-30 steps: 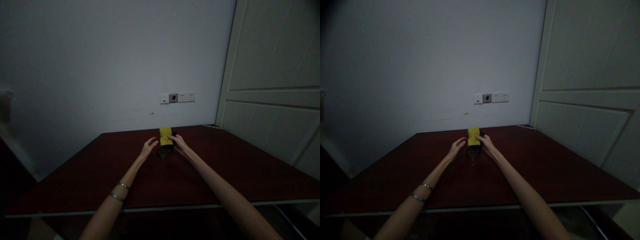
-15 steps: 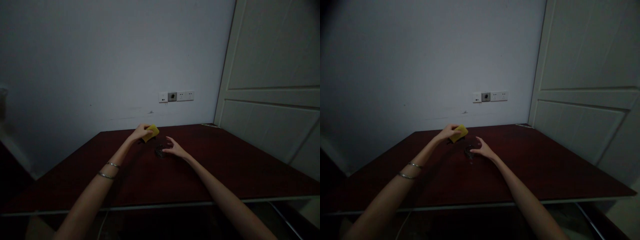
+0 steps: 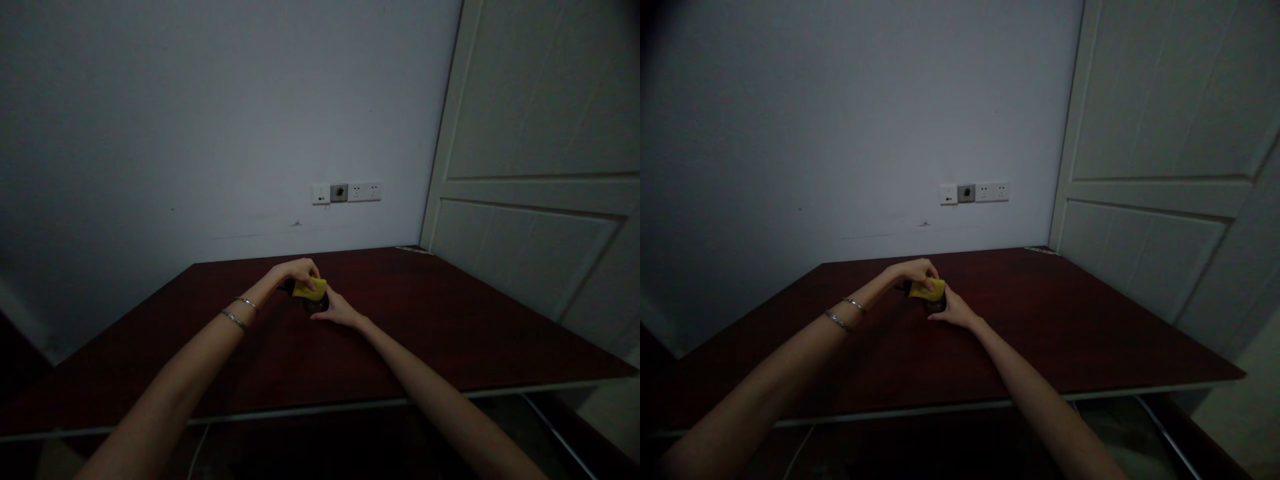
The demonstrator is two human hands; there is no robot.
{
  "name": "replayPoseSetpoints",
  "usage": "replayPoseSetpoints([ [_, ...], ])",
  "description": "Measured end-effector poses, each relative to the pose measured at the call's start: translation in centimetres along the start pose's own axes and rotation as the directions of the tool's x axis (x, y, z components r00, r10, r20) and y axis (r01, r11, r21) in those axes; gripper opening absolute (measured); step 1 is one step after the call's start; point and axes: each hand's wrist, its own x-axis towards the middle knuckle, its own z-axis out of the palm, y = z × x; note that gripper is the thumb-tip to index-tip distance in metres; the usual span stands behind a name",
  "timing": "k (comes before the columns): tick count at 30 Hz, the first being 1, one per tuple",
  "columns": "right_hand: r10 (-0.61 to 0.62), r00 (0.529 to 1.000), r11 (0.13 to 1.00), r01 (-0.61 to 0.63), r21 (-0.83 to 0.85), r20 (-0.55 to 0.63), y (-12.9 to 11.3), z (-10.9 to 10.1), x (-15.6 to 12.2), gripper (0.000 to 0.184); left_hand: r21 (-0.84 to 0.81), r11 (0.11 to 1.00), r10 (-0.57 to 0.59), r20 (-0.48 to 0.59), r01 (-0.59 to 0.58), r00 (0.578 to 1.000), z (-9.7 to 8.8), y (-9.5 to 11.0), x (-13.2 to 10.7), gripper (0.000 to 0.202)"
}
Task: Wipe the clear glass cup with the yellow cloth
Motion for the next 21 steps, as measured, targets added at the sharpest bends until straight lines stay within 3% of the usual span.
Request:
replayPoseSetpoints([
  [3,0.032,0.999,0.999,-0.032,-0.035,-0.012,0.2,0.1,0.0,0.091,0.099,0.994,-0.045,-0.003,0.045,0.999,0.7,0.6,0.6,0.038],
  [7,0.093,0.995,0.993,-0.095,-0.07,-0.027,0.8,0.3,0.0,0.092,0.306,0.949,-0.063,-0.071,0.081,0.996,1.6,1.5,0.9,0.033],
  [10,0.141,0.989,0.984,-0.146,-0.098,-0.049,1.1,0.5,0.1,0.101,0.444,0.894,-0.018,-0.099,0.06,0.995,2.0,1.7,0.7,0.034],
  [14,0.128,0.99,0.987,-0.133,-0.091,-0.061,1.1,0.5,0.1,0.105,0.639,0.762,0.233,-0.118,-0.106,0.965,2.1,2.3,-0.3,0.042],
  [21,0.131,0.989,0.986,-0.137,-0.092,-0.065,1.3,0.7,0.3,0.102,0.655,0.643,0.462,0.082,-0.397,0.883,2.2,4.3,-3.6,0.015],
])
